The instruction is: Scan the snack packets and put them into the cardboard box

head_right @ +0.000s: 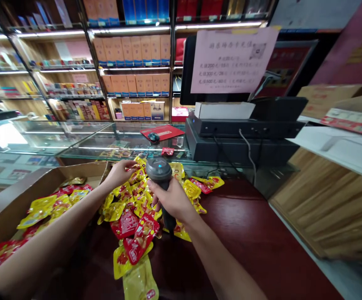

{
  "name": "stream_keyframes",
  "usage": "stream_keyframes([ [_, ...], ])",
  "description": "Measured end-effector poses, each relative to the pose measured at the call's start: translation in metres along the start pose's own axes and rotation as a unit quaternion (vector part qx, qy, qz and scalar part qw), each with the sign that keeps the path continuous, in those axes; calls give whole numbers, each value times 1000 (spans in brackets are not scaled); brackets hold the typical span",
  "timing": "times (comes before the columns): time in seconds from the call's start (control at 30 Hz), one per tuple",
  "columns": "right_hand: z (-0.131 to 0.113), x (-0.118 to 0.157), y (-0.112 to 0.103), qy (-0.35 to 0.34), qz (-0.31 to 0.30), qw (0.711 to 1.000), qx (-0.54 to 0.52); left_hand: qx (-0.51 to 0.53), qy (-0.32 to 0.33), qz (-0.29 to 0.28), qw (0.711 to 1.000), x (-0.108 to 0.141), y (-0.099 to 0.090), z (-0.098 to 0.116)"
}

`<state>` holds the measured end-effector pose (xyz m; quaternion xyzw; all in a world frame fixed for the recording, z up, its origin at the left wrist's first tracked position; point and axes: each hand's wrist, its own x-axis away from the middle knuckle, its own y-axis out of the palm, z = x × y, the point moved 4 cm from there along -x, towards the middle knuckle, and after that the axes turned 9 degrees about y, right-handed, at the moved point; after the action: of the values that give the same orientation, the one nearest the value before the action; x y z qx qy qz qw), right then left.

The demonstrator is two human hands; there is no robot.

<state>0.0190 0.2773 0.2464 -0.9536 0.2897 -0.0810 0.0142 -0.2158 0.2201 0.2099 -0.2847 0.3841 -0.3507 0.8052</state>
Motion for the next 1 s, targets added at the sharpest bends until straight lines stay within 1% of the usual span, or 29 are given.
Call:
stream_keyframes([
  [0.07, 1, -1, -1, 3, 1, 1000, 4, -76, 23, 27, 996, -8, 2, -2],
  [0.1, 1, -2, -1, 5, 1, 1000, 9, -97, 23, 29, 995, -10, 4, -4],
  [0.23, 3, -4, -1, 10, 4, 1000, 11, -102, -25, 8, 994, -11, 19, -21],
  [0.33, 5, -5, 0, 14, 10, 1000, 11, -56, -69, 21, 996, -9, 26, -31],
  [0.43, 6, -6, 1, 13, 10, 1000, 11, 28, -108, 46, 993, -10, 26, -37],
  [0.57, 8, -7, 3, 12, 6, 1000, 15, 139, -114, 108, 978, -10, 16, -39],
  [0.6, 9, -8, 3, 13, 6, 1000, 13, 166, -114, 112, 973, -9, 14, -39],
  [0.67, 11, -8, 5, 15, 0, 1000, 4, 215, -115, 84, 966, -4, 12, -35],
  [0.73, 13, -8, 6, 18, -6, 1000, -4, 231, -112, 24, 966, 2, 13, -30],
  [0.8, 15, -9, 7, 23, -6, 1000, -5, 193, -82, -30, 977, 9, 15, -24],
  [0.9, 15, -9, 8, 28, -3, 1000, -2, 96, -12, -90, 991, 15, 18, -16],
  [0.97, 14, -8, 7, 31, 0, 1000, -1, 57, 27, -115, 991, 16, 19, -12],
  [1.0, 14, -8, 7, 31, 0, 1000, 0, 46, 43, -116, 991, 16, 18, -10],
])
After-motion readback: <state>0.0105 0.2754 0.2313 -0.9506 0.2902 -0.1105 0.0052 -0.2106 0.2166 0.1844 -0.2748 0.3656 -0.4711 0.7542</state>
